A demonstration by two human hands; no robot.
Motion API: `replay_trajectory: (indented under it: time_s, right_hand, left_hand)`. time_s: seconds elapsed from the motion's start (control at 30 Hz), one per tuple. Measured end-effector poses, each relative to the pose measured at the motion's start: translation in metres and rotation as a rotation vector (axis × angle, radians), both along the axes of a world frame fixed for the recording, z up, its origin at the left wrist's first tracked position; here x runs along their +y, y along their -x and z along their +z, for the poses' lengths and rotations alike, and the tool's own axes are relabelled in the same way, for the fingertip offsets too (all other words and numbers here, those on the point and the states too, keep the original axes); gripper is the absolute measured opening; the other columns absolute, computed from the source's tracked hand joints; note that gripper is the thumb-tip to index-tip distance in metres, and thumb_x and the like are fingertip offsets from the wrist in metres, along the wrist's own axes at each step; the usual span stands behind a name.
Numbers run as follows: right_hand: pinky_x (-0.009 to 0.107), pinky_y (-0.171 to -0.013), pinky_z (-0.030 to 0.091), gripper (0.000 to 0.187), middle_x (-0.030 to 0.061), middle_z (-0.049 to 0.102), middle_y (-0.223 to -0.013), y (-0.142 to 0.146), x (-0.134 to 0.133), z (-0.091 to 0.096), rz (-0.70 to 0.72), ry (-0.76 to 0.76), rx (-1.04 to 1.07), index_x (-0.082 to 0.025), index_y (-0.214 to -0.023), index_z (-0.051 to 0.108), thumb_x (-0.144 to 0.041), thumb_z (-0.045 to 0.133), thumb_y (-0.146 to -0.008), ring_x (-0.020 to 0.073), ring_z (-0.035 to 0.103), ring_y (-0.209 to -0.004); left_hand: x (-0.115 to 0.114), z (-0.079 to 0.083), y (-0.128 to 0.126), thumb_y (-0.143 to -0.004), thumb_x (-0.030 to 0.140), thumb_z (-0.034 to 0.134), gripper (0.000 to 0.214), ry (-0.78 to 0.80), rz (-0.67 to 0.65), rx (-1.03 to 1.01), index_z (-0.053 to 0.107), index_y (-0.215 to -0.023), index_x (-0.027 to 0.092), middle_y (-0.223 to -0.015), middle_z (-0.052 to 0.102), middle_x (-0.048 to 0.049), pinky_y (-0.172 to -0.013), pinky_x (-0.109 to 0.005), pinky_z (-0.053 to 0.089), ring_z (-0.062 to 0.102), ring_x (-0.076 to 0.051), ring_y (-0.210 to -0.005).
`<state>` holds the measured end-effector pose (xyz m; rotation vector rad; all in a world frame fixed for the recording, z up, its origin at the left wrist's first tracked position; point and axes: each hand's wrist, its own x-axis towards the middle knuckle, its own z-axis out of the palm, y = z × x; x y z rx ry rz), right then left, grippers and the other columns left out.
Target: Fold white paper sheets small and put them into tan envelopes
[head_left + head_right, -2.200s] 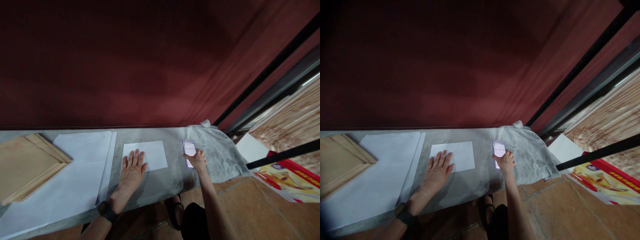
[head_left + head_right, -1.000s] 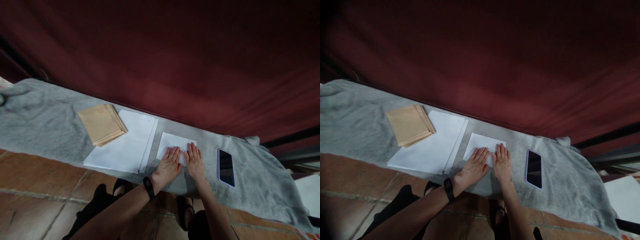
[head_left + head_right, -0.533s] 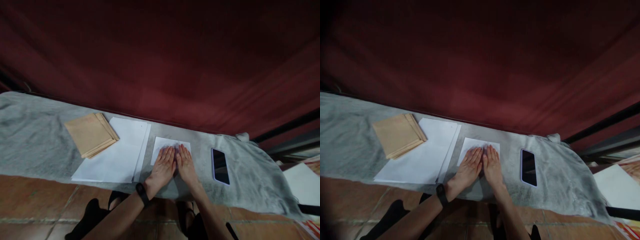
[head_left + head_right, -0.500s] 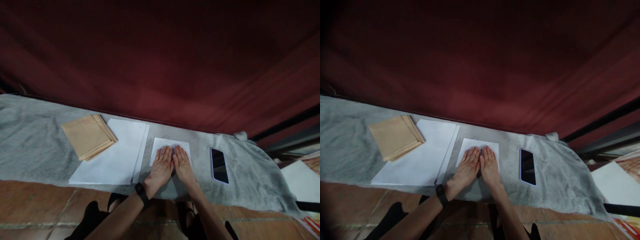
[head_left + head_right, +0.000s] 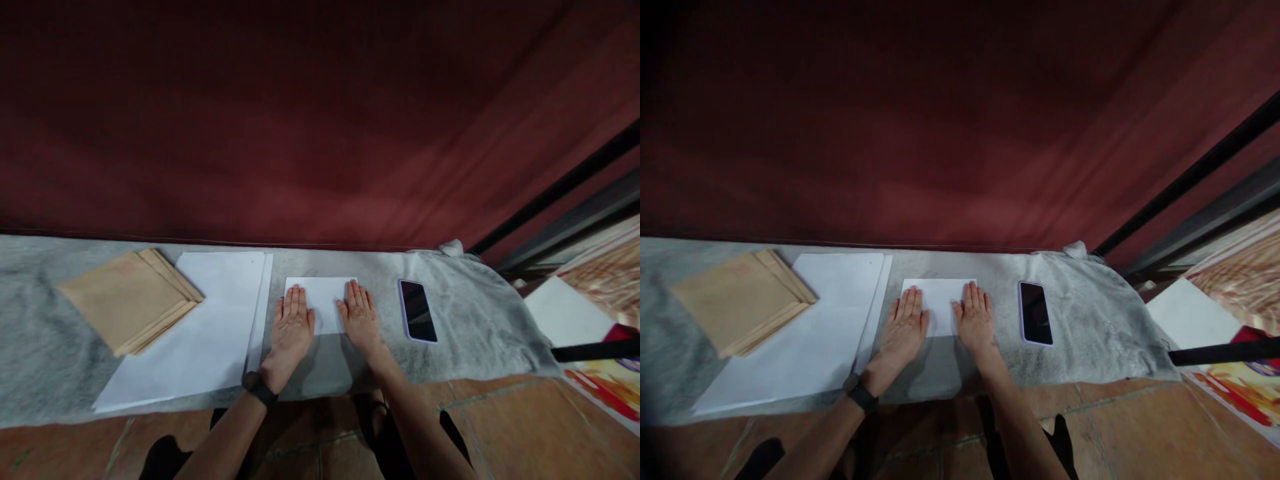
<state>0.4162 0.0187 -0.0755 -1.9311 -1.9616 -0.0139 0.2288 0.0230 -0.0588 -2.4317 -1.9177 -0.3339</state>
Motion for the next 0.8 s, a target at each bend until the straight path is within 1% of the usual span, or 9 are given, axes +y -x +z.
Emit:
replay_trajectory:
  time_s: [0.13, 0.23, 0.3, 0.4, 0.47, 0.5, 0.6, 0.7, 0.8]
  right_hand:
    - [0.051, -0.122, 0.026, 0.057, 0.0177, 0.039, -0.159, -0.009, -0.002, 0.002, -0.096, 0.022, 0.012, -0.008, -0.154, 0.039, -0.039, 0.032, -0.106, 0.0302, 0.037, -0.148]
    - [0.052, -0.122, 0.025, 0.056, 0.019, 0.039, -0.159, -0.004, -0.005, 0.007, -0.147, 0.014, 0.024, -0.006, -0.153, 0.04, -0.034, 0.03, -0.106, 0.0309, 0.037, -0.148]
    - [0.051, -0.122, 0.025, 0.055, 0.0181, 0.038, -0.159, 0.006, -0.007, 0.011, -0.089, 0.005, 0.035, -0.006, -0.153, 0.039, -0.033, 0.029, -0.106, 0.03, 0.035, -0.149]
    - [0.047, -0.123, 0.027, 0.053, 0.0113, 0.037, -0.161, 0.026, -0.008, 0.012, 0.113, 0.006, 0.046, -0.013, -0.154, 0.041, -0.034, 0.029, -0.106, 0.0257, 0.033, -0.15]
    - [0.045, -0.123, 0.027, 0.051, 0.0088, 0.039, -0.16, 0.036, -0.008, 0.01, 0.183, 0.005, 0.037, -0.016, -0.153, 0.043, -0.032, 0.028, -0.107, 0.0231, 0.034, -0.15]
    - [0.045, -0.123, 0.026, 0.05, 0.0087, 0.04, -0.16, 0.039, -0.007, 0.008, 0.188, 0.001, 0.028, -0.016, -0.153, 0.043, -0.031, 0.028, -0.107, 0.0229, 0.035, -0.149]
    - [0.047, -0.123, 0.025, 0.051, 0.0113, 0.04, -0.159, 0.038, -0.003, 0.003, 0.132, -0.024, -0.009, -0.013, -0.153, 0.041, -0.033, 0.032, -0.107, 0.0254, 0.036, -0.148]
    - [0.047, -0.122, 0.026, 0.054, 0.0128, 0.039, -0.159, 0.029, -0.001, 0.001, 0.082, -0.049, -0.047, -0.013, -0.154, 0.04, -0.038, 0.035, -0.107, 0.027, 0.038, -0.147]
    - [0.047, -0.121, 0.027, 0.055, 0.0136, 0.039, -0.159, 0.018, -0.001, 0.0, 0.055, -0.055, -0.082, -0.013, -0.154, 0.04, -0.04, 0.034, -0.107, 0.028, 0.039, -0.147]
  left_hand:
    - [-0.005, 0.005, 0.004, -0.1, 0.027, 0.031, 0.059, 0.003, 0.039, 0.029, 0.037, -0.151, -0.003, -0.159, 0.035, -0.0234, -0.122, -0.05, 0.027, 0.033, -0.031, -0.15]
    - [-0.007, 0.009, 0.003, -0.1, 0.026, 0.031, 0.059, -0.021, 0.066, 0.015, 0.038, -0.149, -0.005, -0.157, 0.036, -0.0261, -0.121, -0.052, 0.028, 0.034, -0.034, -0.149]
    - [-0.007, 0.01, -0.001, -0.1, 0.025, 0.032, 0.058, -0.037, 0.005, 0.0, 0.039, -0.15, -0.002, -0.159, 0.034, -0.0237, -0.123, -0.051, 0.025, 0.032, -0.033, -0.15]
    - [-0.006, 0.007, -0.009, -0.099, 0.021, 0.032, 0.055, -0.028, -0.127, -0.007, 0.04, -0.153, 0.008, -0.162, 0.033, -0.0143, -0.125, -0.05, 0.024, 0.028, -0.029, -0.152]
    - [-0.005, 0.003, -0.013, -0.098, 0.017, 0.032, 0.056, -0.012, -0.15, 0.003, 0.04, -0.153, 0.012, -0.162, 0.036, -0.0112, -0.124, -0.051, 0.024, 0.028, -0.028, -0.152]
    - [-0.004, 0.001, -0.014, -0.098, 0.016, 0.031, 0.057, -0.006, -0.142, 0.008, 0.039, -0.154, 0.012, -0.162, 0.036, -0.0112, -0.124, -0.052, 0.024, 0.028, -0.028, -0.152]
    - [-0.003, -0.003, -0.013, -0.1, 0.021, 0.031, 0.055, 0.002, -0.104, 0.017, 0.04, -0.153, 0.009, -0.161, 0.036, -0.0134, -0.124, -0.05, 0.024, 0.03, -0.028, -0.151]
    - [-0.003, -0.005, -0.006, -0.101, 0.027, 0.03, 0.056, -0.014, -0.081, 0.007, 0.039, -0.153, 0.006, -0.161, 0.035, -0.0151, -0.125, -0.048, 0.021, 0.029, -0.027, -0.152]
    - [-0.002, -0.006, 0.003, -0.102, 0.031, 0.031, 0.058, -0.049, -0.064, -0.021, 0.037, -0.153, 0.003, -0.16, 0.036, -0.0185, -0.124, -0.049, 0.023, 0.03, -0.028, -0.151]
